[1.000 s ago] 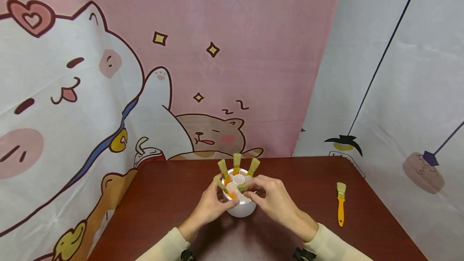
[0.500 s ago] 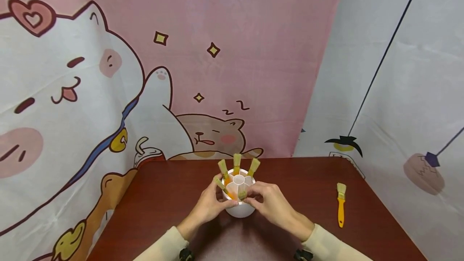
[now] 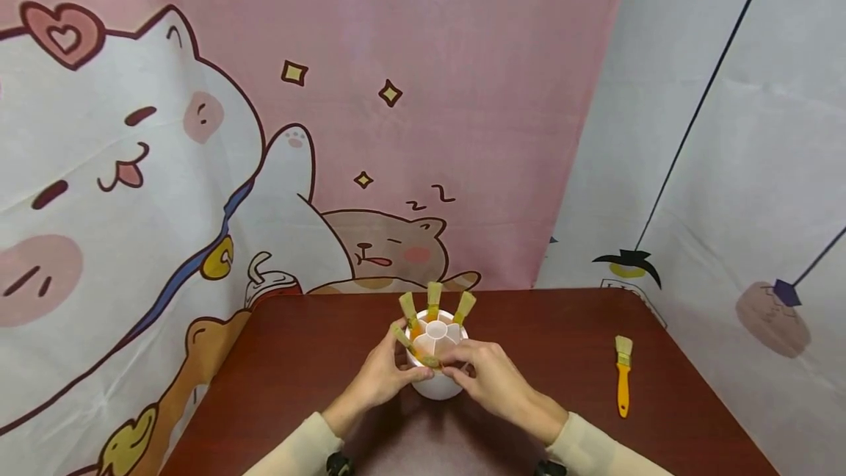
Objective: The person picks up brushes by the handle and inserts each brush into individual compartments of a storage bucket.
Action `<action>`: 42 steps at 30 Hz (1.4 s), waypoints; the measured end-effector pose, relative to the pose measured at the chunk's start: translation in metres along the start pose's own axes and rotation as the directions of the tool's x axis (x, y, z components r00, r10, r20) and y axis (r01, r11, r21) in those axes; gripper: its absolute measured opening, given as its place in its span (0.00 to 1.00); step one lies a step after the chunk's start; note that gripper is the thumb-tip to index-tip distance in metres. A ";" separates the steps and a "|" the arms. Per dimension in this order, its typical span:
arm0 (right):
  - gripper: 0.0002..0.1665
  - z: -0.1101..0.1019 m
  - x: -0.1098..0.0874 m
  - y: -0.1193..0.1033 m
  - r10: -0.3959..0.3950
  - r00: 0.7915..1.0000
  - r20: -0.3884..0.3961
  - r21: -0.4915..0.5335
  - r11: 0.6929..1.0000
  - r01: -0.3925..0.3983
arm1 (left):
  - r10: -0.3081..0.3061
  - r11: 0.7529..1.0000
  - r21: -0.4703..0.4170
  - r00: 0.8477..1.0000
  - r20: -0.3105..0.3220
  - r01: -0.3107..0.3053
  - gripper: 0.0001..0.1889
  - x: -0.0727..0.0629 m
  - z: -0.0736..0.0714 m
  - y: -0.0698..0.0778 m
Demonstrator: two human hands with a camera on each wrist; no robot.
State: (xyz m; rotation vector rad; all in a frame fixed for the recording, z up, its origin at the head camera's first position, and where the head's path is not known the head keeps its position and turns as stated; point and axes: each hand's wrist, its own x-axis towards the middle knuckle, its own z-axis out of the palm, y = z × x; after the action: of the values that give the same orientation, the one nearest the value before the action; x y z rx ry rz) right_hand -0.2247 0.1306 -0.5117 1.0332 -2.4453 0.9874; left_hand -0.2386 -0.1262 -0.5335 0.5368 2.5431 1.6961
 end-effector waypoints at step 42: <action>0.16 -0.085 -0.074 0.061 0.282 0.909 -0.308 -0.270 0.890 -0.368 | -0.072 0.985 0.117 0.914 -0.399 0.129 0.67 -0.009 0.054 0.017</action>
State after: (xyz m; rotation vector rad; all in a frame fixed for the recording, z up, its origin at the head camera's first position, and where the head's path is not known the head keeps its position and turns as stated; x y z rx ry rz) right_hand -0.2166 0.2582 -0.5183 0.3601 -2.4863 0.7196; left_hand -0.2141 -0.0752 -0.5415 0.0630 2.9185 1.7473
